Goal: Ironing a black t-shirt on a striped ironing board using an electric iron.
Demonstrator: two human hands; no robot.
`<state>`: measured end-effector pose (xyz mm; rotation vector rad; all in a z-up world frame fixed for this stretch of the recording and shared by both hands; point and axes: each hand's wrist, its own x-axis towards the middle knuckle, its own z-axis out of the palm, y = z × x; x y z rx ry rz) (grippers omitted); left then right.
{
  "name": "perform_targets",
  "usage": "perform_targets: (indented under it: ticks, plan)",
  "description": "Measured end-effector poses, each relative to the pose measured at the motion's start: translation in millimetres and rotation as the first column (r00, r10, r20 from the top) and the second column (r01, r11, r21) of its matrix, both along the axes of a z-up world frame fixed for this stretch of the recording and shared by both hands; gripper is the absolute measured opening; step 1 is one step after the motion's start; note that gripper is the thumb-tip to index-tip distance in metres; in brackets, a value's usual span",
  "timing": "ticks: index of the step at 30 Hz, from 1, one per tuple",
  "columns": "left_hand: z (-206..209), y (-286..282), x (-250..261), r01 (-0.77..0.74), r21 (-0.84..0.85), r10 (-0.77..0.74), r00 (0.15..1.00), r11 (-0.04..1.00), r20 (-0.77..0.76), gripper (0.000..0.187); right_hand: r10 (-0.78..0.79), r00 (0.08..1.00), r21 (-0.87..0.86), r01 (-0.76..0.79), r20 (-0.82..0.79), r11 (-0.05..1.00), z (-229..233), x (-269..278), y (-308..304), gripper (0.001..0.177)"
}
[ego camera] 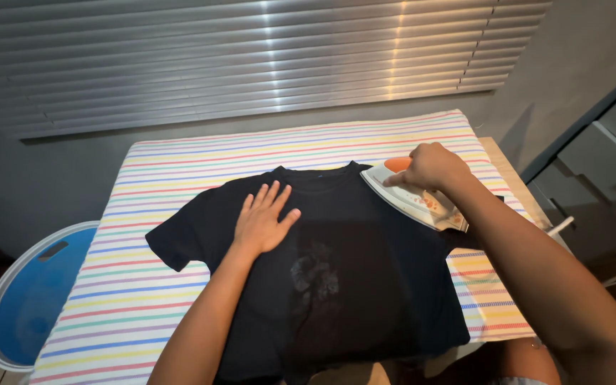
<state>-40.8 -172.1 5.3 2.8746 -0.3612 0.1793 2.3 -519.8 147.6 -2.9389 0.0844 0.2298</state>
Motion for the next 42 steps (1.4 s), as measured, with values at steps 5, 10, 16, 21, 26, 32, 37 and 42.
perform_targets:
  ticks: [5,10,16,21,26,32,37,42]
  plan:
    - [-17.7,17.9,36.9,-0.087,-0.201,0.121,0.979,0.976,0.165,0.068,0.149,0.983,0.069,-0.142,-0.111,0.987,11.4,-19.0,8.8,0.066]
    - [23.5,-8.8,92.3,-0.165,-0.094,0.178,0.973,0.982,0.149,0.044,0.246,0.967,0.069,-0.250,0.064,0.966,-1.8,-9.8,28.9,0.073]
    - [7.8,2.5,146.4,-0.048,-0.171,0.045,0.999,0.984,-0.020,0.027,0.280,0.960,0.046,-0.281,0.030,0.959,3.6,-6.2,75.1,0.073]
    - [11.0,2.7,127.7,-0.090,-0.316,0.106,0.994,0.944,0.035,0.026,0.322,0.946,0.008,-0.322,-0.051,0.947,-4.4,9.8,79.9,0.067]
    - [8.6,3.0,127.3,-0.094,-0.331,0.139,0.984,0.939,0.115,0.030,0.400,0.912,0.029,-0.399,-0.088,0.916,4.0,5.0,75.7,0.057]
    - [10.4,11.9,131.6,-0.111,-0.257,0.135,0.988,0.960,0.076,0.043,0.443,0.894,-0.177,-0.446,-0.058,0.877,-21.6,21.7,70.6,0.063]
    - [19.4,24.2,134.9,-0.156,-0.296,0.142,0.988,0.942,-0.068,0.054,0.414,0.910,0.058,-0.411,-0.036,0.910,-0.9,1.5,73.5,0.062]
    - [13.7,80.4,153.0,-0.131,-0.206,0.092,0.978,0.970,-0.188,0.055,0.461,0.887,0.038,-0.462,0.026,0.886,1.7,-28.1,97.1,0.062]
